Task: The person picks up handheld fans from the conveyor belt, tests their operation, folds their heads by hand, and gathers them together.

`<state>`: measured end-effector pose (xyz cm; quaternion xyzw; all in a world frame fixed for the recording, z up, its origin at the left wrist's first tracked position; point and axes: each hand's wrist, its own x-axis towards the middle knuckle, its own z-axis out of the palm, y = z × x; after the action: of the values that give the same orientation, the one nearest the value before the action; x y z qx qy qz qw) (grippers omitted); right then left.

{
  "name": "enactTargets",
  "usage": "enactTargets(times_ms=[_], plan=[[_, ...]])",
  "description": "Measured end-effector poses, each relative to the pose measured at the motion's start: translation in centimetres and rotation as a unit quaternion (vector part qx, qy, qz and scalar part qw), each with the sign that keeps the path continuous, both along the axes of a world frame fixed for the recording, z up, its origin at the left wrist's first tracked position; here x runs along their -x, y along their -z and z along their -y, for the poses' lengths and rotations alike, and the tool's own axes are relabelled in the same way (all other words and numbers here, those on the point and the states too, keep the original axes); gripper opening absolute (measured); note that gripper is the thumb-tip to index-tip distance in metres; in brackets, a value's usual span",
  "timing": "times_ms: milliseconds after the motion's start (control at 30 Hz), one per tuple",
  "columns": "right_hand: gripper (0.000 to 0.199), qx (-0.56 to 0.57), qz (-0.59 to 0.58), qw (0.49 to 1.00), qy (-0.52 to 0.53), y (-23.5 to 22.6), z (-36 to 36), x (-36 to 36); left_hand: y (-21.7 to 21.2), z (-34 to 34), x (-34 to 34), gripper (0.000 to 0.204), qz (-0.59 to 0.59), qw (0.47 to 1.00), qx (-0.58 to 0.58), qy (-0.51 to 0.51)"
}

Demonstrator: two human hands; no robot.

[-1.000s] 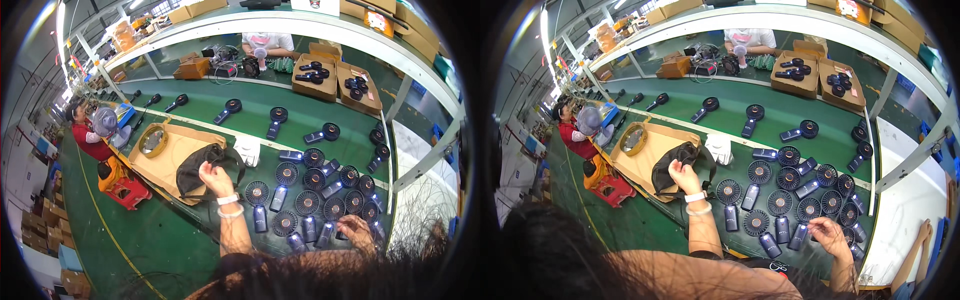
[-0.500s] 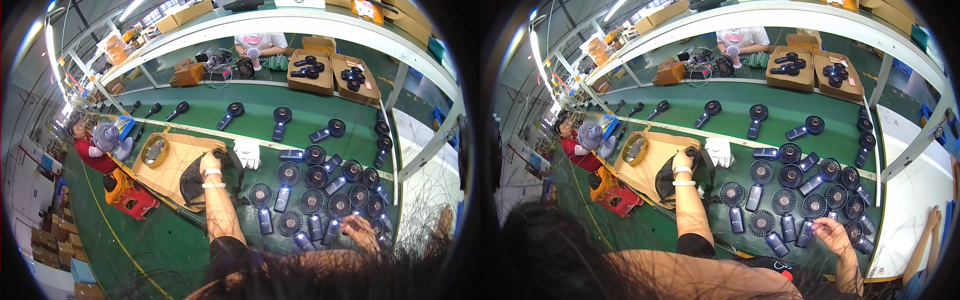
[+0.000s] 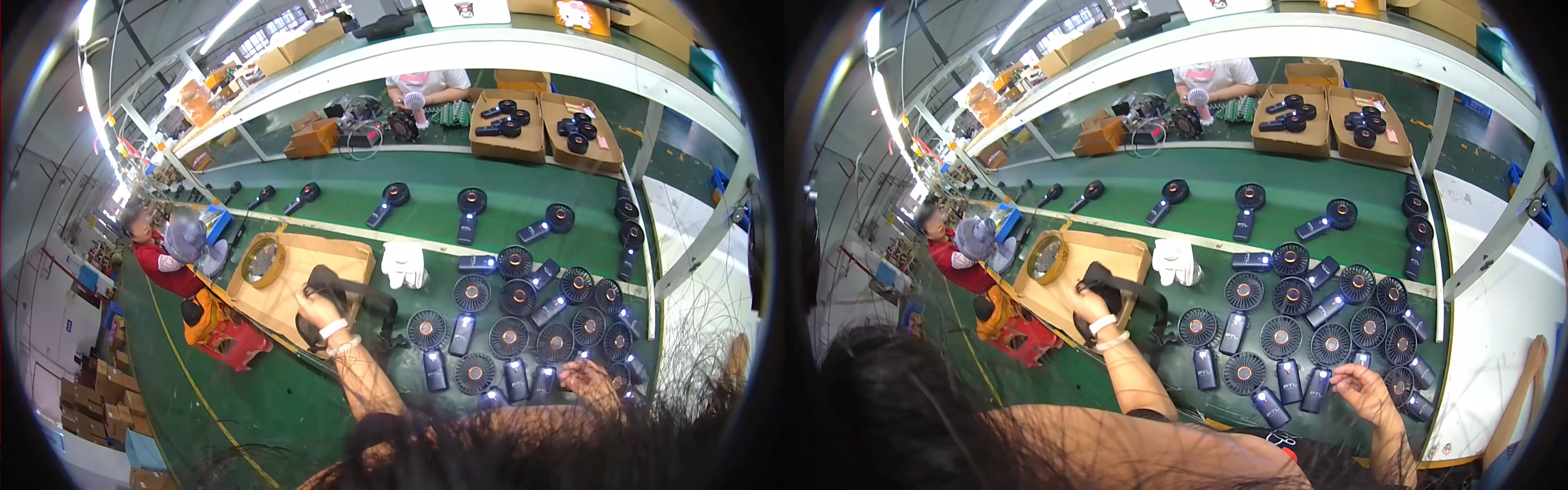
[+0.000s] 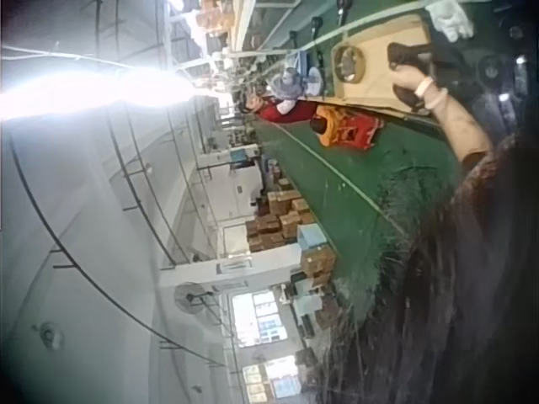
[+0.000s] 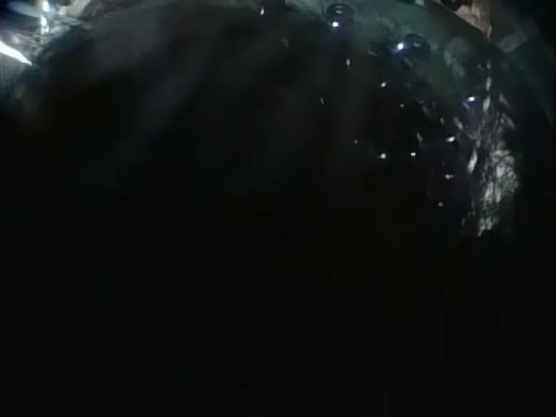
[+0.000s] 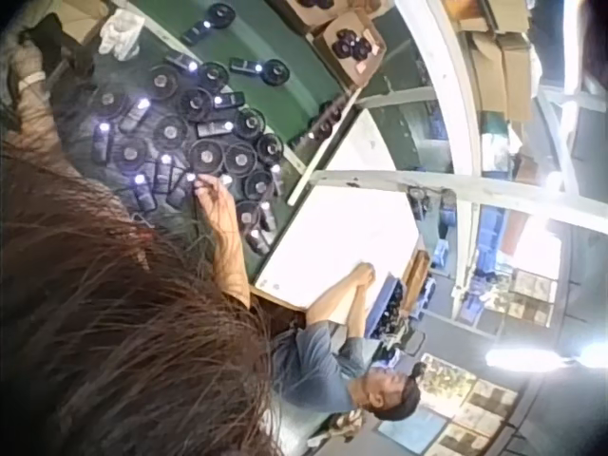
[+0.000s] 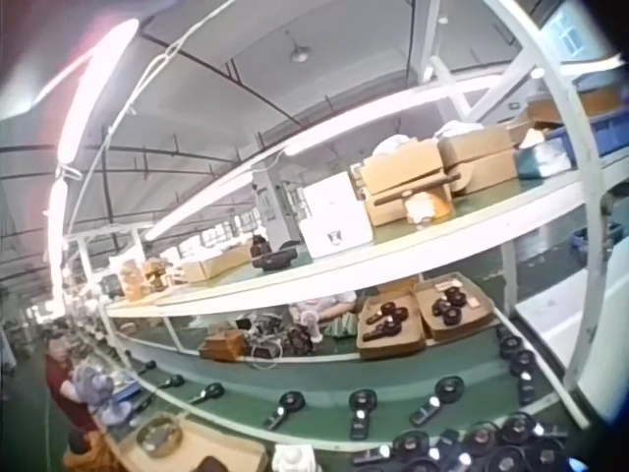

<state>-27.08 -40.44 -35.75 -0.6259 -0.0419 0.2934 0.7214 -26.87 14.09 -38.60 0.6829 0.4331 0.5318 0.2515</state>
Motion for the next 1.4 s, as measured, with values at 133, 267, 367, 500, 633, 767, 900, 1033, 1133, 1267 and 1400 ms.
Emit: enactTargets(times_ms=[133, 267, 367, 500, 633, 767, 900, 1033, 1133, 1267, 1400], plan=[[0.024, -0.035, -0.104, 0.994, -0.015, 3.7, 1.7, -1.5, -1.5, -3.0, 1.6, 0.019, 0.109, 0.994, 0.002, -0.003], [0.024, 0.005, 0.030, 1.000, 0.006, 2.1, 1.3, -0.8, -6.5, -8.0, 3.8, 0.015, 0.207, 0.962, -0.076, 0.161], [0.025, 0.022, 0.042, 0.999, -0.007, 2.5, 1.2, -1.1, -11.8, -6.8, 2.6, 0.017, 0.104, 0.964, -0.099, 0.225], [0.024, 0.053, 0.079, 0.995, -0.017, 1.2, 0.7, -0.9, -14.4, -10.9, 1.2, 0.015, -0.044, 0.954, -0.095, 0.281], [0.020, 0.075, 0.070, 0.995, 0.018, 1.5, 0.1, 0.2, -15.4, -12.5, -1.0, 0.007, -0.283, 0.859, -0.328, 0.272], [0.022, 0.081, 0.093, 0.992, 0.020, 1.7, -0.5, 0.8, -13.9, -10.0, -4.0, 0.007, -0.483, 0.671, -0.439, 0.352], [0.022, 0.068, 0.053, 0.996, 0.016, 1.8, -0.9, 1.3, -8.4, -10.3, -3.0, 0.019, -0.652, 0.523, -0.389, 0.388], [0.023, 0.058, 0.061, 0.996, 0.014, 2.1, -1.1, 1.3, -5.2, -7.9, -0.4, 0.008, -0.567, 0.576, -0.417, 0.417], [0.023, 0.060, 0.069, 0.996, -0.008, 1.8, -1.6, 0.7, -4.0, -4.8, 3.0, 0.031, -0.496, 0.744, -0.332, 0.299], [0.024, 0.102, 0.104, 0.988, -0.040, 1.3, -3.2, -0.1, -2.2, 3.4, 6.9, 0.045, -0.363, 0.881, -0.276, 0.125], [0.025, 0.081, 0.104, 0.989, -0.066, 1.6, -3.3, 0.0, 3.7, 5.4, 12.6, 0.027, -0.324, 0.933, -0.122, 0.099]])
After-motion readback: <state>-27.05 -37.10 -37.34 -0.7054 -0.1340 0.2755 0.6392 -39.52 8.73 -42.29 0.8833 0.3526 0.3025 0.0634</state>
